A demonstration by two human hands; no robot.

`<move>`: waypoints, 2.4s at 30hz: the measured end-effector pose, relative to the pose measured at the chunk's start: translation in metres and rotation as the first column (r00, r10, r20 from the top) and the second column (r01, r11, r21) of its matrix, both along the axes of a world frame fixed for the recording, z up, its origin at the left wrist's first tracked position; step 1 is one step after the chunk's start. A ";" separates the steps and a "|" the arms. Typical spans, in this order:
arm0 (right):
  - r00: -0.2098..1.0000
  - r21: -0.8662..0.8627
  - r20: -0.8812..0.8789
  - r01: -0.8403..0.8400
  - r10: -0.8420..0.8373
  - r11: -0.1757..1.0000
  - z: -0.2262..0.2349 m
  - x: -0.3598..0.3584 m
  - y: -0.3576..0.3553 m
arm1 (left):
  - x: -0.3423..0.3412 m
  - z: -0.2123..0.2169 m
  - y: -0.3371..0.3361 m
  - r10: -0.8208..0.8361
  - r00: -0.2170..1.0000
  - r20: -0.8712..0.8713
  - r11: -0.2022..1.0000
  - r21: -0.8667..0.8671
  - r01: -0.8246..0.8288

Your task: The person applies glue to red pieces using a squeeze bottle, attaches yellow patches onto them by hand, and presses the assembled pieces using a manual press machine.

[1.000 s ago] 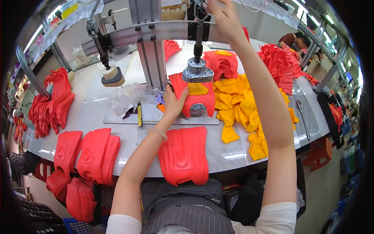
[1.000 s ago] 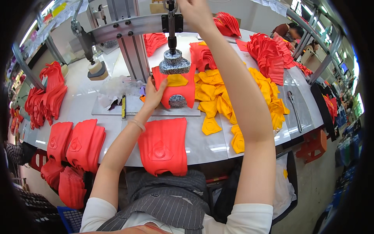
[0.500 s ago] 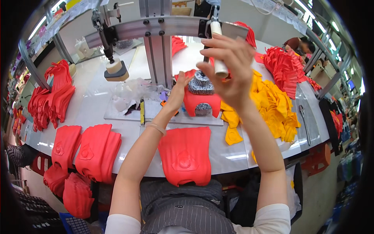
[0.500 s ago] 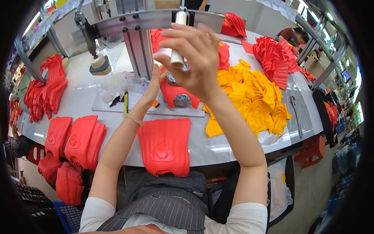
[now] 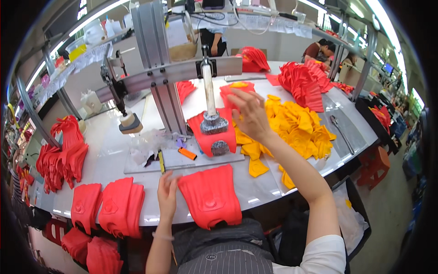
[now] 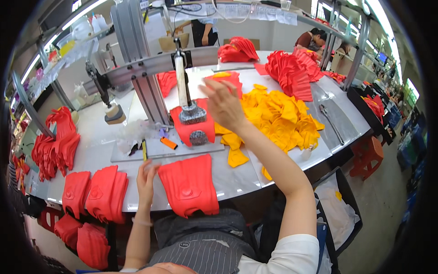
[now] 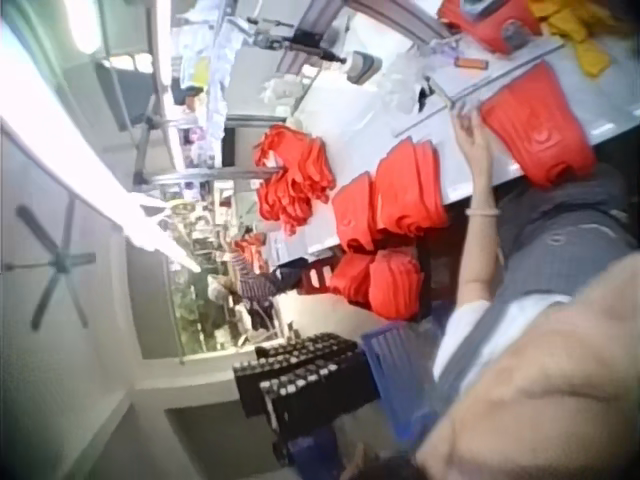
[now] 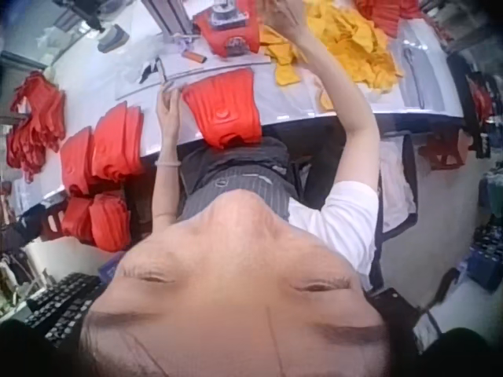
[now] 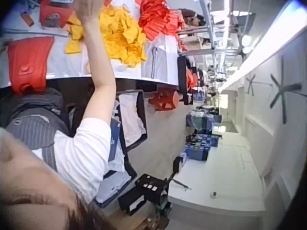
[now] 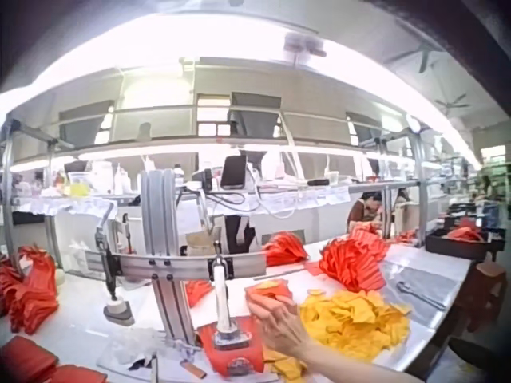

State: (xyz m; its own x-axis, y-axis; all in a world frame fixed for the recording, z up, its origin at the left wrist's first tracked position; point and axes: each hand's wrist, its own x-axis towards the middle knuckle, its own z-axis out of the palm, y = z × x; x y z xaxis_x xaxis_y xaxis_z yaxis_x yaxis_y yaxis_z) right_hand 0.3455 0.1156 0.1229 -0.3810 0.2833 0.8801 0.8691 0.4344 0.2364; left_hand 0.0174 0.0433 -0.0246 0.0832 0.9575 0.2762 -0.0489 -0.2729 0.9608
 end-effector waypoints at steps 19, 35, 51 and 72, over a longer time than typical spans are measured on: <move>0.428 -0.855 0.138 0.507 -0.893 0.110 0.010 0.272 -0.005 | -0.012 -0.014 -0.018 0.053 0.989 -0.136 0.999 0.006 -0.052; 0.447 -0.882 0.112 0.456 -0.888 0.118 -0.015 0.287 0.018 | -0.009 -0.007 -0.021 0.066 0.982 -0.175 0.998 0.009 -0.066; 0.482 -0.831 0.106 0.523 -0.870 0.189 -0.039 0.342 0.012 | -0.010 -0.007 -0.023 0.040 0.983 -0.177 0.999 -0.014 -0.044; 0.456 -0.837 0.124 0.526 -0.881 0.154 -0.020 0.314 -0.012 | -0.009 -0.013 -0.020 0.041 0.980 -0.194 0.999 0.023 -0.037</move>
State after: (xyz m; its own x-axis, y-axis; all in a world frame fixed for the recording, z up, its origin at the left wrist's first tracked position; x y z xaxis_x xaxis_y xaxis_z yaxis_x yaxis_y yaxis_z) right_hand 0.6594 0.1037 0.1029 0.6070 0.7729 0.1850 0.7947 -0.5931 -0.1293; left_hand 0.0085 0.0233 -0.0378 0.0995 0.9559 0.2764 0.1494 -0.2890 0.9456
